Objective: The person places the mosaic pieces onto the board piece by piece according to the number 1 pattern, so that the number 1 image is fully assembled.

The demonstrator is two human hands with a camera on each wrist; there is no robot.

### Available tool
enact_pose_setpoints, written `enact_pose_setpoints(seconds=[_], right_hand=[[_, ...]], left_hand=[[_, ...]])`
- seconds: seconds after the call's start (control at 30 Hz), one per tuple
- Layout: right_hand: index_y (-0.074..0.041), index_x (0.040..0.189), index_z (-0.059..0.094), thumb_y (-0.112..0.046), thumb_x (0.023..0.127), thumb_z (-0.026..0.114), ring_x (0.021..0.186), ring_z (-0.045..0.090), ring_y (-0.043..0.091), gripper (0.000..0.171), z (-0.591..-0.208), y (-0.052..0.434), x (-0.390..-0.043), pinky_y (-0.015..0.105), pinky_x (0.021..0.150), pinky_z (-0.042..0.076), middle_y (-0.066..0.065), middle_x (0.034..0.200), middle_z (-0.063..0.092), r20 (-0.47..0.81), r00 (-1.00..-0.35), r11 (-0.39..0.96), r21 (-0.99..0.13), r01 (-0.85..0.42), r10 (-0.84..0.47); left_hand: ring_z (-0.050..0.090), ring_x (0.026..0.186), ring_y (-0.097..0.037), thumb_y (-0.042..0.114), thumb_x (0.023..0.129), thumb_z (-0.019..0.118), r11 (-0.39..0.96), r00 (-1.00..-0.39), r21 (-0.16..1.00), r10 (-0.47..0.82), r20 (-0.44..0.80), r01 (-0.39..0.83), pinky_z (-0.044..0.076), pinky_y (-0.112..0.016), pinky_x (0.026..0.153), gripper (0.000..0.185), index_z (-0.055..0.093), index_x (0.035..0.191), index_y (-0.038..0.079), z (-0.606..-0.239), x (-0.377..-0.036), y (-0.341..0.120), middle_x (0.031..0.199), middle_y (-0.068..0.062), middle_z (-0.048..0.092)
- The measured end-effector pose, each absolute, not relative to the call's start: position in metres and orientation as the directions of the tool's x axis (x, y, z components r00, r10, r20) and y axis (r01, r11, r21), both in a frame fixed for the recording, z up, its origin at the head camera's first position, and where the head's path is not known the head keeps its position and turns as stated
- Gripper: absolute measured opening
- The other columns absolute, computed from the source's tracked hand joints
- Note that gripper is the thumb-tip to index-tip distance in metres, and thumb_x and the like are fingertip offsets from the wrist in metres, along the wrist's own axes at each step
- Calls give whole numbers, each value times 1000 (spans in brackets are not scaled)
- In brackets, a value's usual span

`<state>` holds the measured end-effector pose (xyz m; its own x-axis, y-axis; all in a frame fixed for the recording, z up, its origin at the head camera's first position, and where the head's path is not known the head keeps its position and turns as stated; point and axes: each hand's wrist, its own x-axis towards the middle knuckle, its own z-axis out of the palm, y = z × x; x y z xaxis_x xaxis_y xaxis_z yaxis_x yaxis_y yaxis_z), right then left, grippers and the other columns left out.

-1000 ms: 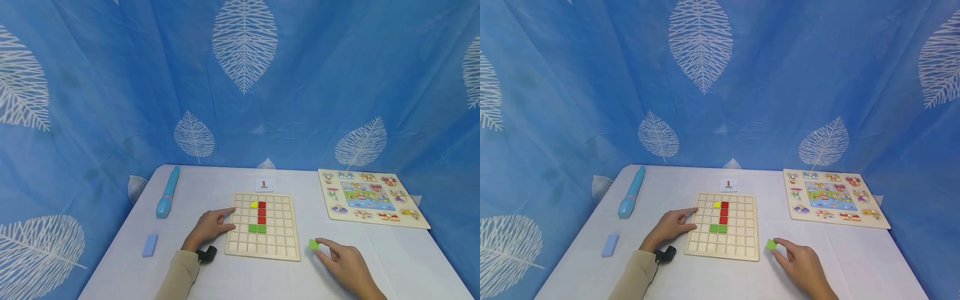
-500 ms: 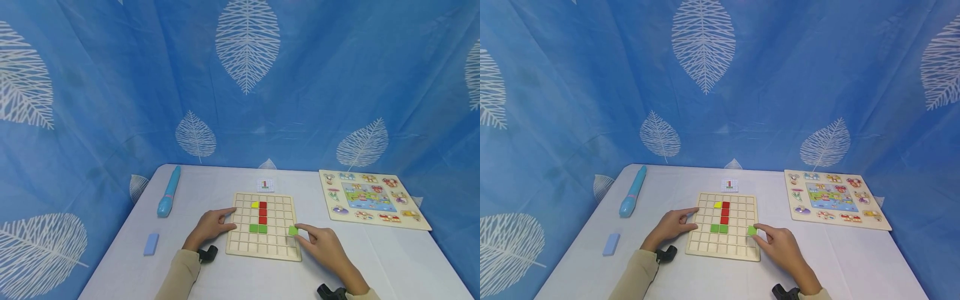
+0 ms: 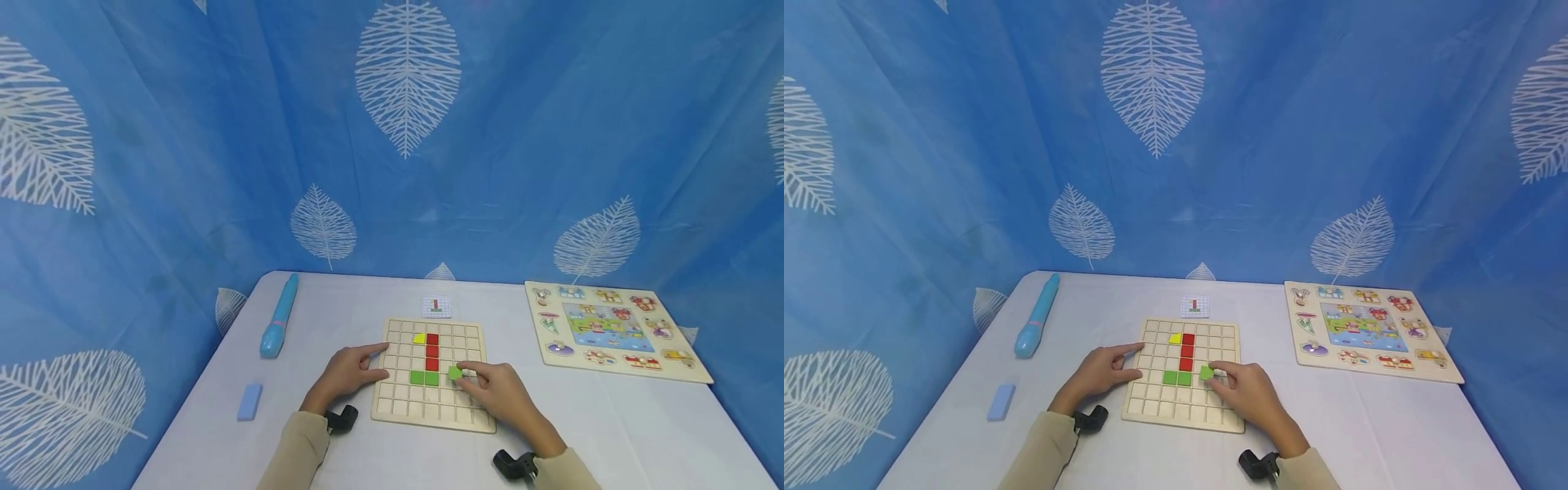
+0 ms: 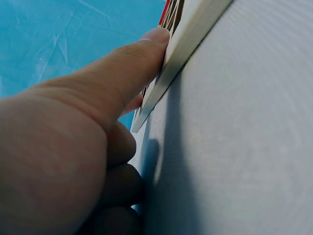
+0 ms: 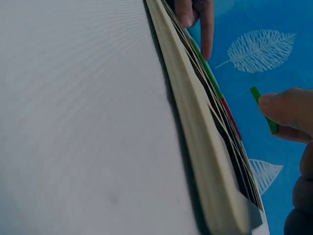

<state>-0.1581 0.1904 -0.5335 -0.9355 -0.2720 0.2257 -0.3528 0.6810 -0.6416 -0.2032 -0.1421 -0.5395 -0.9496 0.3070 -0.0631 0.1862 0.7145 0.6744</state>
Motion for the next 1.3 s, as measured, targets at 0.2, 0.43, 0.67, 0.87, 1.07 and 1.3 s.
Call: enact_pose_setpoints(seconds=[0.2, 0.43, 0.67, 0.87, 1.07, 1.3], right_hand=[[-18, 114, 78, -34, 90, 80, 44, 30, -1, 29, -538, 182, -162, 21, 47, 28, -17, 49, 38, 178, -935, 679, -648, -346, -307], [-19, 114, 78, -35, 90, 80, 45, 31, -1, 29, -539, 177, -163, 22, 48, 29, -17, 50, 39, 156, -931, 711, -608, -354, -331], [-19, 115, 78, -35, 91, 78, 46, 31, -1, 29, -538, 173, -162, 23, 49, 29, -17, 50, 38, 139, -930, 733, -580, -356, -341], [-20, 114, 78, -36, 90, 79, 46, 32, -1, 29, -539, 172, -161, 23, 49, 29, -18, 50, 39, 143, -928, 744, -561, -362, -344], [-19, 116, 78, -37, 89, 80, 45, 32, 0, 32, -539, 173, -160, 23, 48, 29, -17, 50, 39, 142, -931, 745, -565, -355, -336], [-20, 115, 78, -35, 90, 79, 45, 31, -1, 29, -538, 174, -160, 22, 48, 29, -16, 50, 38, 148, -935, 723, -599, -344, -322]], left_hand=[[35, 53, -9, 44, 85, 82, 713, -950, 671, 310, -44, 202, 28, -26, 51, 63, 63, 142, 25, -538, -202, -143, 60, 8, 41], [34, 52, -8, 44, 86, 82, 705, -947, 679, 318, -42, 207, 28, -25, 50, 63, 63, 143, 25, -536, -202, -145, 58, 9, 41], [34, 52, -8, 44, 85, 82, 706, -949, 677, 313, -39, 206, 28, -25, 50, 64, 63, 142, 25, -538, -202, -147, 59, 8, 41], [34, 52, -8, 45, 85, 82, 708, -949, 675, 314, -39, 207, 28, -25, 50, 63, 63, 142, 26, -538, -201, -149, 59, 8, 40], [34, 51, -8, 45, 85, 82, 710, -948, 675, 313, -50, 199, 28, -25, 50, 63, 63, 142, 26, -538, -201, -148, 58, 9, 41], [35, 53, -9, 43, 85, 83, 728, -950, 658, 306, -60, 193, 28, -26, 50, 63, 63, 142, 25, -537, -200, -150, 59, 8, 41]])
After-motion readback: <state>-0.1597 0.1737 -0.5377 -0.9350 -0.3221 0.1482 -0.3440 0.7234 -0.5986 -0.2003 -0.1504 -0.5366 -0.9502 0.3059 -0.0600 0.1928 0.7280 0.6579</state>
